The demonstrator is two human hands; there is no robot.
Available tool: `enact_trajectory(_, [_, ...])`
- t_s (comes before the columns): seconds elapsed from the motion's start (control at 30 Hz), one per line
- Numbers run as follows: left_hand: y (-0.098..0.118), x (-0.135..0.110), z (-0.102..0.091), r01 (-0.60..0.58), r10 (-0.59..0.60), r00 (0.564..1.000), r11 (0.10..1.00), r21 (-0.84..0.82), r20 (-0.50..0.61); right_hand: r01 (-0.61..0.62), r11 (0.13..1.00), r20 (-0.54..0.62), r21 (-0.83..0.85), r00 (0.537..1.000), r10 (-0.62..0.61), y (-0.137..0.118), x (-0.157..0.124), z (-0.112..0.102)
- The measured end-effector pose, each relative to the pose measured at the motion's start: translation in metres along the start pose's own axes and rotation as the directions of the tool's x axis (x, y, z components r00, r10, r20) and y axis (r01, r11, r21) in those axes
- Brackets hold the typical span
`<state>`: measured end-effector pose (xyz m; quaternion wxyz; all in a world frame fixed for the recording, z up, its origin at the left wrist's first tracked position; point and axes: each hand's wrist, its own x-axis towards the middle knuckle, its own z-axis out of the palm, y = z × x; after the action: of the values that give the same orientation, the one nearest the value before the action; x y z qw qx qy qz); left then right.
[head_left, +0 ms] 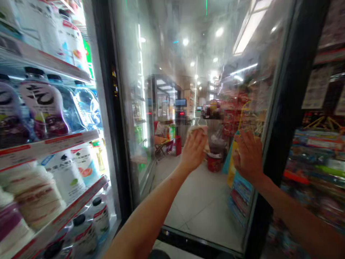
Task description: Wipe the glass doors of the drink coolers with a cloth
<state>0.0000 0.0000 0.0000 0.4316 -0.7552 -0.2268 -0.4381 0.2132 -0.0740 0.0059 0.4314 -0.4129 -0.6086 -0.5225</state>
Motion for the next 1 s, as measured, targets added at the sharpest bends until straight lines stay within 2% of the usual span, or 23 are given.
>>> enact_trajectory(0.07, [-0.001, -0.002, -0.004, -0.158, 0.158, 0.987, 0.987, -0.012, 0.037, 0.02, 1.0, 0.006, 0.0, 1.0, -0.02, 0.005, -0.003, 0.001])
enact_trajectory(0.13, [-0.015, -0.004, -0.009, -0.134, 0.134, 0.991, 0.991, 0.003, -0.001, 0.037, 0.999, 0.008, 0.001, 0.999, -0.037, 0.01, -0.005, 0.003])
enact_trajectory(0.17, [-0.027, -0.005, -0.012, -0.021, 0.023, 0.997, 1.0, 0.02, -0.067, 0.045, 0.999, 0.015, 0.004, 0.999, -0.045, 0.011, -0.006, 0.004])
enact_trajectory(0.2, [-0.04, -0.006, -0.015, 0.122, -0.117, 0.982, 0.992, 0.025, -0.148, 0.051, 0.999, 0.016, 0.007, 0.999, -0.051, 0.012, -0.007, 0.005])
enact_trajectory(0.27, [-0.06, -0.006, -0.019, 0.383, -0.369, 0.887, 0.924, -0.005, -0.276, 0.052, 0.999, 0.001, 0.013, 0.999, -0.052, 0.012, -0.008, 0.007])
enact_trajectory(0.3, [-0.063, -0.004, -0.019, 0.449, -0.435, 0.849, 0.893, -0.023, -0.3, 0.048, 0.999, -0.007, 0.016, 0.999, -0.048, 0.011, -0.008, 0.008])
enact_trajectory(0.33, [-0.06, -0.003, -0.017, 0.459, -0.447, 0.844, 0.888, -0.032, -0.298, 0.042, 0.999, -0.013, 0.02, 0.999, -0.042, 0.009, -0.008, 0.009])
enact_trajectory(0.4, [-0.041, 0.002, -0.011, 0.316, -0.312, 0.92, 0.949, -0.022, -0.236, 0.027, 0.999, -0.007, 0.029, 1.0, -0.027, 0.008, -0.008, 0.008])
enact_trajectory(0.43, [-0.028, 0.003, -0.008, 0.184, -0.183, 0.965, 0.983, -0.013, -0.186, 0.023, 0.999, -0.001, 0.031, 1.0, -0.023, 0.008, -0.007, 0.007])
enact_trajectory(0.47, [-0.017, 0.004, -0.006, 0.038, -0.039, 0.99, 0.999, -0.011, -0.134, 0.023, 0.999, 0.007, 0.036, 1.0, -0.023, 0.009, -0.006, 0.005])
enact_trajectory(0.5, [-0.009, 0.004, -0.005, -0.087, 0.085, 0.992, 0.996, -0.015, -0.092, 0.027, 0.999, 0.01, 0.046, 1.0, -0.028, 0.011, -0.005, 0.003])
enact_trajectory(0.53, [-0.007, 0.004, -0.006, -0.156, 0.154, 0.986, 0.988, -0.02, -0.07, 0.035, 0.997, 0.006, 0.064, 0.999, -0.035, 0.013, -0.003, 0.0])
enact_trajectory(0.57, [-0.009, 0.003, -0.008, -0.154, 0.153, 0.986, 0.988, -0.024, -0.068, 0.037, 0.996, -0.006, 0.086, 0.999, -0.037, 0.016, -0.002, -0.003])
enact_trajectory(0.63, [-0.025, 0.003, -0.012, 0.032, -0.035, 0.993, 0.999, -0.029, -0.113, 0.022, 0.99, -0.04, 0.141, 0.999, -0.016, 0.022, 0.0, -0.008])
enact_trajectory(0.7, [-0.038, 0.005, -0.011, 0.252, -0.256, 0.953, 0.967, -0.042, -0.163, -0.001, 0.983, -0.062, 0.181, 0.998, 0.012, 0.025, 0.002, -0.012])
enact_trajectory(0.73, [-0.037, 0.007, -0.009, 0.304, -0.308, 0.936, 0.951, -0.051, -0.172, -0.009, 0.981, -0.064, 0.195, 0.998, 0.022, 0.026, 0.002, -0.013])
enact_trajectory(0.77, [-0.03, 0.009, -0.005, 0.299, -0.305, 0.938, 0.952, -0.059, -0.164, -0.014, 0.979, -0.064, 0.206, 0.998, 0.027, 0.026, 0.003, -0.014])
enact_trajectory(0.8, [-0.017, 0.01, -0.001, 0.242, -0.249, 0.958, 0.968, -0.066, -0.14, -0.016, 0.977, -0.064, 0.214, 0.997, 0.03, 0.026, 0.003, -0.014])
enact_trajectory(0.87, [0.019, 0.009, 0.007, 0.001, -0.006, 0.998, 0.996, -0.085, -0.056, -0.025, 0.974, -0.06, 0.226, 0.997, 0.04, 0.025, 0.003, -0.015])
enact_trajectory(0.9, [0.036, 0.007, 0.009, -0.146, 0.145, 0.989, 0.984, -0.099, -0.013, -0.028, 0.973, -0.053, 0.231, 0.998, 0.041, 0.026, 0.003, -0.016])
enact_trajectory(0.93, [0.05, 0.004, 0.011, -0.283, 0.287, 0.958, 0.952, -0.114, 0.021, -0.028, 0.972, -0.042, 0.234, 0.998, 0.039, 0.026, 0.002, -0.016])
enact_trajectory(0.97, [0.059, 0.001, 0.011, -0.384, 0.392, 0.919, 0.915, -0.126, 0.042, -0.029, 0.971, -0.028, 0.236, 0.999, 0.037, 0.027, 0.002, -0.017])
enact_trajectory(1.0, [0.061, -0.002, 0.011, -0.434, 0.443, 0.895, 0.891, -0.131, 0.047, -0.032, 0.97, -0.016, 0.239, 0.999, 0.037, 0.028, 0.002, -0.018])
